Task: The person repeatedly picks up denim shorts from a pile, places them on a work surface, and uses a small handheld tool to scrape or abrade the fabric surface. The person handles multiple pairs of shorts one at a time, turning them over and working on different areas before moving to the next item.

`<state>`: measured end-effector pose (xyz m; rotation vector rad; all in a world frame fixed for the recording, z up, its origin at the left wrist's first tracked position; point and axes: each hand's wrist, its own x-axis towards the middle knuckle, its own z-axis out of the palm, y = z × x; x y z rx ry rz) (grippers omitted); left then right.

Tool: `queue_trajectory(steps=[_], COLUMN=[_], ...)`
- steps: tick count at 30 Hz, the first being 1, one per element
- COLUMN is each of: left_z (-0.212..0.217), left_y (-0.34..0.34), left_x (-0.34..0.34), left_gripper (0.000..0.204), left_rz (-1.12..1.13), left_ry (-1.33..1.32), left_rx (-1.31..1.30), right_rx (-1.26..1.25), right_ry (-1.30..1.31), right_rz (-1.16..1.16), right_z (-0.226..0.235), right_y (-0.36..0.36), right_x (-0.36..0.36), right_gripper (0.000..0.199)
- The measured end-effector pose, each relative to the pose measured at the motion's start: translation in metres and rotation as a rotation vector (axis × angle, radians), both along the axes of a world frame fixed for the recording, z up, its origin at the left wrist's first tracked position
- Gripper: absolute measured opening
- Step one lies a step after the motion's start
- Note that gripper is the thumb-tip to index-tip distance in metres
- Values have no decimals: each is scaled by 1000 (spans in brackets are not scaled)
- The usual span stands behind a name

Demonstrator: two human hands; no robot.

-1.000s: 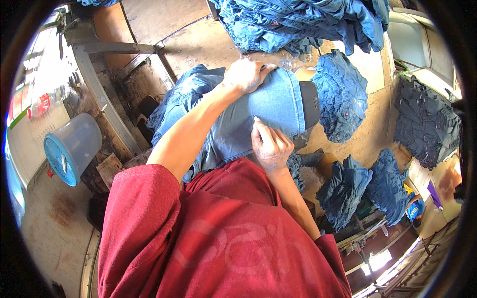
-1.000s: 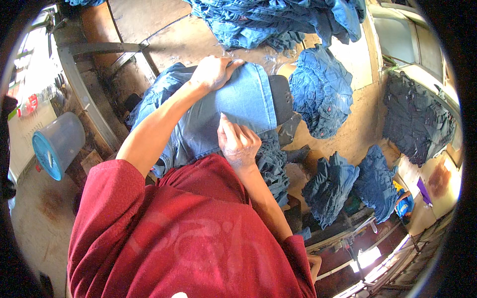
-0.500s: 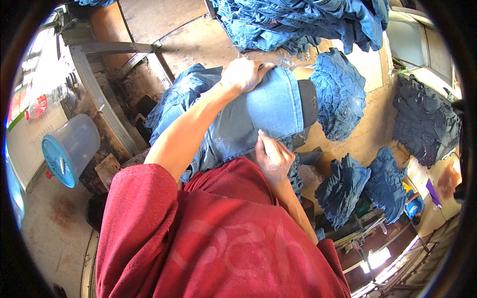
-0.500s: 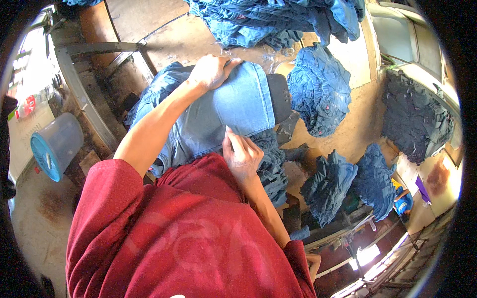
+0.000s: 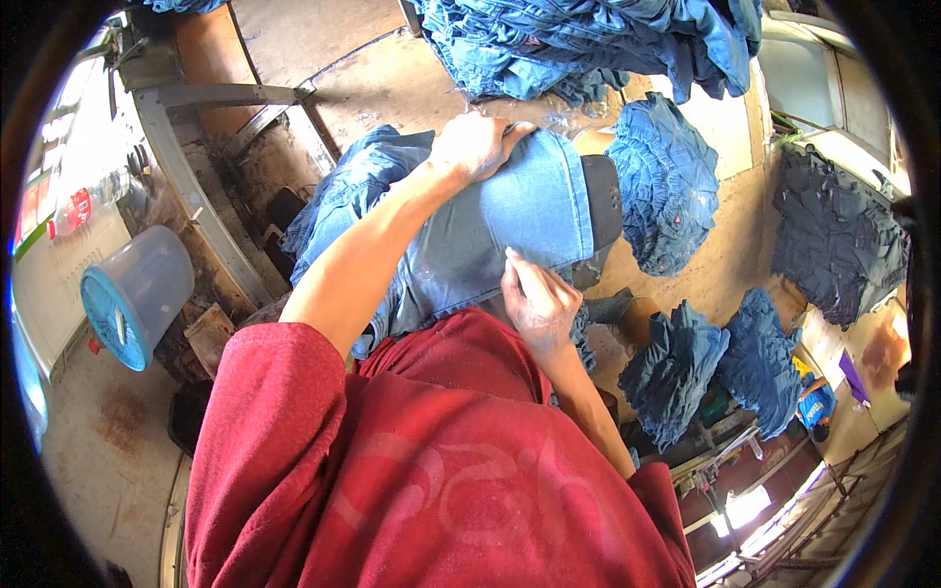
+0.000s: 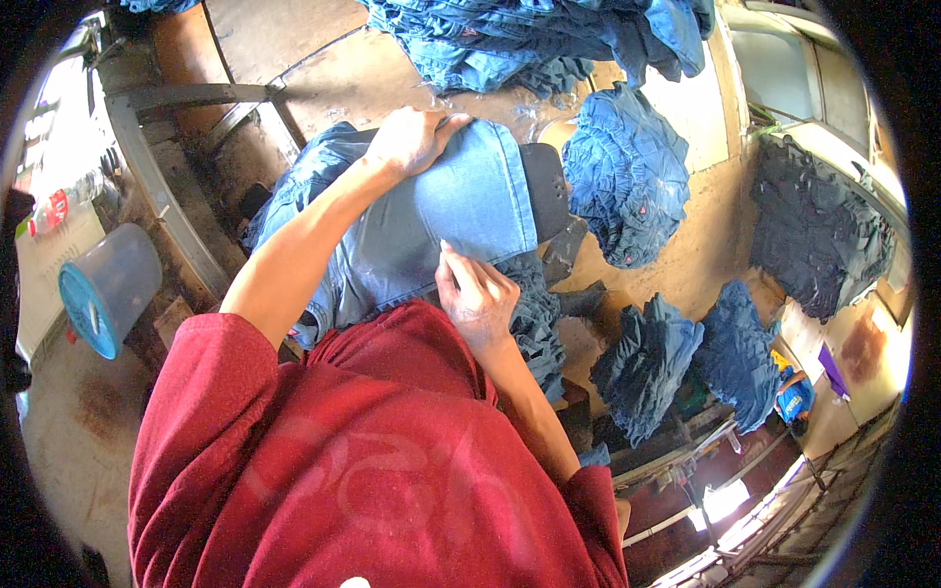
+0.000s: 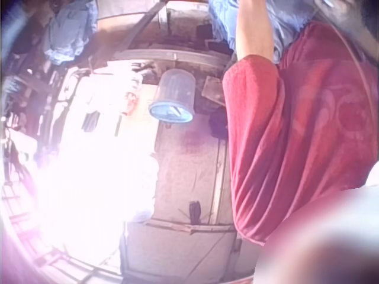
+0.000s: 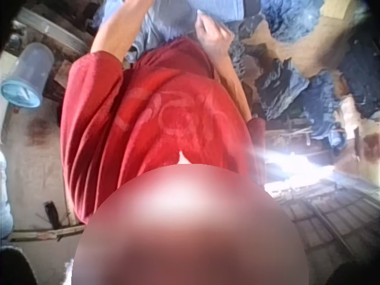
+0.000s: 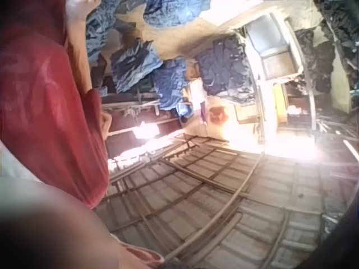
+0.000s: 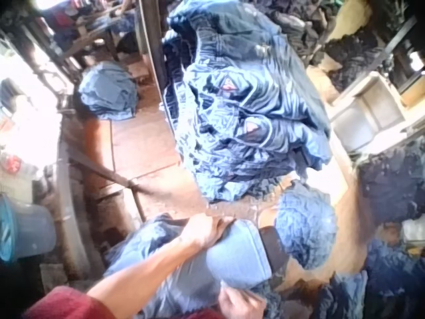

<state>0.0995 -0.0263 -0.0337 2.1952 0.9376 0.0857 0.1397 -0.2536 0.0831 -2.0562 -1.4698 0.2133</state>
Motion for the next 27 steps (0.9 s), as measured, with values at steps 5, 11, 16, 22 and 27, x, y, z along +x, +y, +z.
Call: queue_trajectory(steps=[5,11,16,22,27], left_z=[-3,-1,1,-2,0], left_y=[-1,0,0,0,0], left_x=[0,0,0,0,0], left_gripper=[52,69,55,52,53], left_rz=[-11,9,-11,-14,-13], left_ry=[6,23,67,16,14], left_rx=[25,-50,-40,3,-18], right_rx=[-27,-65,-47,-53,-126], right_ry=[-86,-108,-98,-31,-88], right_rz=[54,75,64,17,91], right_z=[-9,-6,-1,-8,-3], right_y=[10,9,1,6,2], right_x=[5,6,1,4,7], right_gripper=[18,23,17,18,16])
